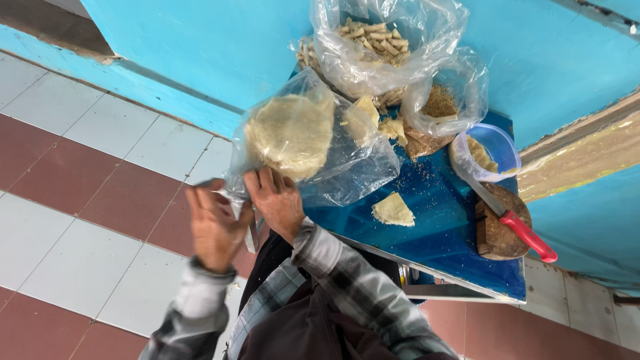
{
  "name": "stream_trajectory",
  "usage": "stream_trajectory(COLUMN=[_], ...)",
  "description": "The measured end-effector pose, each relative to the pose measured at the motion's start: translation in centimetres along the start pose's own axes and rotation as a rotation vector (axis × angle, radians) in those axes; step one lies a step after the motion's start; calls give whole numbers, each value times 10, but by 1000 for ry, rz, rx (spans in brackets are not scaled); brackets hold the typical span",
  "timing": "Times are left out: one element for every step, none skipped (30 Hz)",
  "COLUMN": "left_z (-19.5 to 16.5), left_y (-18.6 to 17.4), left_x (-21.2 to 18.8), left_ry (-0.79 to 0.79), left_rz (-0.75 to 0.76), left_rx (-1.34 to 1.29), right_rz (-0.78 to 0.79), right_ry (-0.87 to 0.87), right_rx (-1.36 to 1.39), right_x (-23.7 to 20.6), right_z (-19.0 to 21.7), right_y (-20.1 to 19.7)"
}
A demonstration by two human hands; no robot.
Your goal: The person folds thin round pastry sheets into triangular parcels on a small blue table, adds a scoop of brown filling from a plastic bag into each fold, presses the parcels closed, and stacks the finished parcels into a plastic bag. A knife rests on a wooden block and a container of filling sits nearby.
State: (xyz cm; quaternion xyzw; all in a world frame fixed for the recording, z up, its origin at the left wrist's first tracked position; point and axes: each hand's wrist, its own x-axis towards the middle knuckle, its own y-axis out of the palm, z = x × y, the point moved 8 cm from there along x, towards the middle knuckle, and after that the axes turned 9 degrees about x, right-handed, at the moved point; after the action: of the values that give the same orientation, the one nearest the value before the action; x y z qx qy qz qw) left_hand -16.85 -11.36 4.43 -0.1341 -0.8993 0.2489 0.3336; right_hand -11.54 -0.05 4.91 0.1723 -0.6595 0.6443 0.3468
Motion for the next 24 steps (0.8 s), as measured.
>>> stream_trajectory(left_z=[-6, -10, -24, -39, -54, -68, -80, -92, -97, -103, -108, -108, -106, -104, -98, -93, -87, -83, -81, -80, -78, -76, -75, -77], left_y=[6, 9, 0, -8, -14, -1, 14, 33, 48, 64, 78, 84, 87, 89, 91, 92, 93, 94, 97, 99, 102, 104, 107, 108], left_x=[-7, -13, -15, -16, -17, -10, 1, 8, 20, 32, 37, 39, 39, 38, 37, 33, 26, 20, 15, 17, 18, 16, 16, 14], left_ry=[-36, -73, 43, 167, 294, 428, 554, 675, 698, 728, 753, 736, 720, 702, 647, 592, 530, 495, 465, 441, 404, 367, 324, 308], left_rz=[-13, -30, -136, -238, -338, -220, -103, 25, 105, 178, 248, 230, 207, 181, 162, 155, 162, 176, 173, 155, 150, 146, 146, 107], left_rx=[-73, -149, -31, 85, 198, 235, 274, 314, 285, 258, 232, 273, 318, 364, 399, 430, 459, 462, 463, 468, 454, 441, 427, 410], right_rz=[112, 222, 204, 179, 151, 124, 104, 90, 115, 131, 150, 92, 30, -117, -265, -209, -141, -114, -99, -29, 39, 48, 63, 53], right_ry=[-20, -44, -59, -68, -74, -99, -129, -152, -150, -150, -156, -120, -89, 76, 246, 367, 497, 470, 428, 454, 485, 481, 479, 432], right_rx=[49, 95, 238, 377, 515, 489, 466, 449, 410, 369, 329, 333, 338, 305, 270, 442, 613, 636, 655, 702, 751, 739, 728, 783], right_x=[-1, -5, -10, -20, -30, -39, -47, -59, -71, -79, -86, -94, -99, -99, -101, -95, -88, -73, -53, -35, -20, -5, 8, 18], right_z=[-1, -2, -6, -10, -13, -15, -16, -15, -12, -11, -13, -26, -42, -67, -90, -116, -140, -144, -146, -148, -145, -142, -138, -132], right_y=[8, 13, 6, -5, -16, -25, -33, -43, -49, -56, -64, -82, -101, -118, -133, -128, -118, -108, -95, -78, -59, -46, -34, -26])
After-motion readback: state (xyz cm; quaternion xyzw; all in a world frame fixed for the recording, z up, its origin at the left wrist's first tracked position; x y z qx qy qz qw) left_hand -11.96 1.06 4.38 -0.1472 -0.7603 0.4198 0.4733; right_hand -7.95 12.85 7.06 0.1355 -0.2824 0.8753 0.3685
